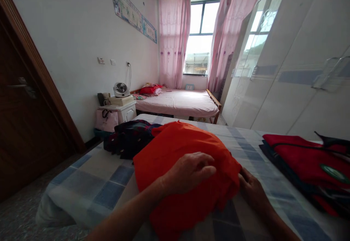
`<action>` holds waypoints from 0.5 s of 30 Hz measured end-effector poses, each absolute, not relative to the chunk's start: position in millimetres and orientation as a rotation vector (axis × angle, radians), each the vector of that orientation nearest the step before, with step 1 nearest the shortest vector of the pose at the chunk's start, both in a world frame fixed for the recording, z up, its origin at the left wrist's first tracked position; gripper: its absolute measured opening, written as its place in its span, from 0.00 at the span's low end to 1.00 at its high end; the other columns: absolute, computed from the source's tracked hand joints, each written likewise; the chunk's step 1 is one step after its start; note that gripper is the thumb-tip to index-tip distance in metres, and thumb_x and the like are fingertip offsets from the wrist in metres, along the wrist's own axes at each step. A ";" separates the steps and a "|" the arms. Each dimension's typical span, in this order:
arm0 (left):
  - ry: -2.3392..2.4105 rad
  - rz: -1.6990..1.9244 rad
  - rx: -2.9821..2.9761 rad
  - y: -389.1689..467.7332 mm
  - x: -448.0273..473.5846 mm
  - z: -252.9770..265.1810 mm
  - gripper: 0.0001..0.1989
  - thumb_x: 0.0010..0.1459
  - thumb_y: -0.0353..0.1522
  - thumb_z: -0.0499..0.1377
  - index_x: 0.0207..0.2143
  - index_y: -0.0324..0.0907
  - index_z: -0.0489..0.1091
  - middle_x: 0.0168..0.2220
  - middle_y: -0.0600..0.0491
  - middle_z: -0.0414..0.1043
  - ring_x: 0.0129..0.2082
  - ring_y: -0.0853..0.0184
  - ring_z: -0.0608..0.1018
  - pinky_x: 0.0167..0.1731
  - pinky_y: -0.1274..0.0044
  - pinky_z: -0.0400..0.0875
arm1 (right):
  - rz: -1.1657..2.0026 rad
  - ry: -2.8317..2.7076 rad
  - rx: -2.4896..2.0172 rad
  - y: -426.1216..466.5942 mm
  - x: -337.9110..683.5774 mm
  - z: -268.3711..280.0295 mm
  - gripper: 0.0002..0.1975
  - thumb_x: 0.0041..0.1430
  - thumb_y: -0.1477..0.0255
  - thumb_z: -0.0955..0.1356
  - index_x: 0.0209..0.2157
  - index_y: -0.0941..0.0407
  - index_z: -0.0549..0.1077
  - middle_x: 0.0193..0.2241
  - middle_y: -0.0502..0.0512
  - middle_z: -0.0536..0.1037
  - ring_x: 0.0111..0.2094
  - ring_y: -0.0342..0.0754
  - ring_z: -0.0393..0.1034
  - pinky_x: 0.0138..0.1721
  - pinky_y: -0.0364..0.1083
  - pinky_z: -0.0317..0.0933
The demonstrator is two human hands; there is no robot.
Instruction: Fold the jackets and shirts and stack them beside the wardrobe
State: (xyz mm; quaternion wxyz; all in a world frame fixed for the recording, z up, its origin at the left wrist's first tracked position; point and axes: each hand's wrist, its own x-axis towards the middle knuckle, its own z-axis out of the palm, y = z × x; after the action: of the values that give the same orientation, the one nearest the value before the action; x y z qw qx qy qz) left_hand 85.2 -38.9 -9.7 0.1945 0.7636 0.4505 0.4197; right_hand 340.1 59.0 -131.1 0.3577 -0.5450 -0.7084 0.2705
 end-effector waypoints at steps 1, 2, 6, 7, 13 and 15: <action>1.293 1.100 2.191 -44.6 86.2 -21.9 0.14 0.59 0.38 0.53 0.45 0.44 0.72 0.39 0.51 0.75 0.37 0.66 0.76 0.39 0.78 0.70 | 0.697 -1.827 -1.381 59.3 341.4 -132.2 0.23 0.52 0.59 0.61 0.45 0.54 0.73 0.44 0.56 0.78 0.46 0.56 0.71 0.44 0.48 0.64; 1.389 1.077 2.226 -49.3 82.2 -34.7 0.16 0.60 0.38 0.52 0.48 0.45 0.70 0.43 0.50 0.74 0.42 0.64 0.75 0.43 0.76 0.69 | 0.698 -1.824 -1.366 59.7 342.6 -133.6 0.23 0.52 0.60 0.61 0.46 0.54 0.72 0.45 0.57 0.77 0.46 0.56 0.71 0.45 0.48 0.64; 2.127 1.192 2.134 -60.8 25.6 -83.3 0.21 0.60 0.40 0.50 0.53 0.42 0.66 0.55 0.43 0.66 0.55 0.55 0.68 0.54 0.63 0.61 | 0.747 -1.781 -1.367 60.6 343.7 -138.5 0.26 0.52 0.60 0.62 0.51 0.55 0.69 0.48 0.58 0.76 0.49 0.55 0.69 0.49 0.49 0.61; 2.303 1.194 2.040 -62.4 6.5 -93.0 0.24 0.59 0.41 0.50 0.54 0.39 0.65 0.56 0.40 0.64 0.57 0.52 0.66 0.55 0.60 0.59 | 0.766 -1.772 -1.364 61.5 343.0 -138.9 0.26 0.52 0.60 0.63 0.52 0.55 0.69 0.47 0.58 0.76 0.49 0.55 0.70 0.50 0.50 0.61; 2.241 1.113 1.421 -58.5 -66.7 -115.3 0.37 0.54 0.48 0.53 0.58 0.30 0.58 0.59 0.34 0.59 0.60 0.49 0.63 0.58 0.60 0.55 | 0.886 -1.704 -1.439 89.3 337.2 -133.4 0.31 0.40 0.66 0.69 0.51 0.56 0.69 0.37 0.56 0.79 0.35 0.53 0.74 0.38 0.48 0.66; 2.058 1.271 1.182 -52.7 -67.0 -112.0 0.40 0.51 0.46 0.58 0.60 0.31 0.54 0.59 0.34 0.60 0.59 0.51 0.65 0.58 0.61 0.57 | 0.827 -1.664 -1.504 103.4 334.0 -129.3 0.30 0.37 0.66 0.70 0.47 0.59 0.71 0.35 0.57 0.78 0.33 0.52 0.73 0.36 0.48 0.66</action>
State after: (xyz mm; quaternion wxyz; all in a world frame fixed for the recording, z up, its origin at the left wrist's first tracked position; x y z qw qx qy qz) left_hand -67.0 -52.7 -112.0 0.2230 0.4281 0.7451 0.4602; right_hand 334.0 103.4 -129.3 0.3667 -0.5854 -0.6475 0.3218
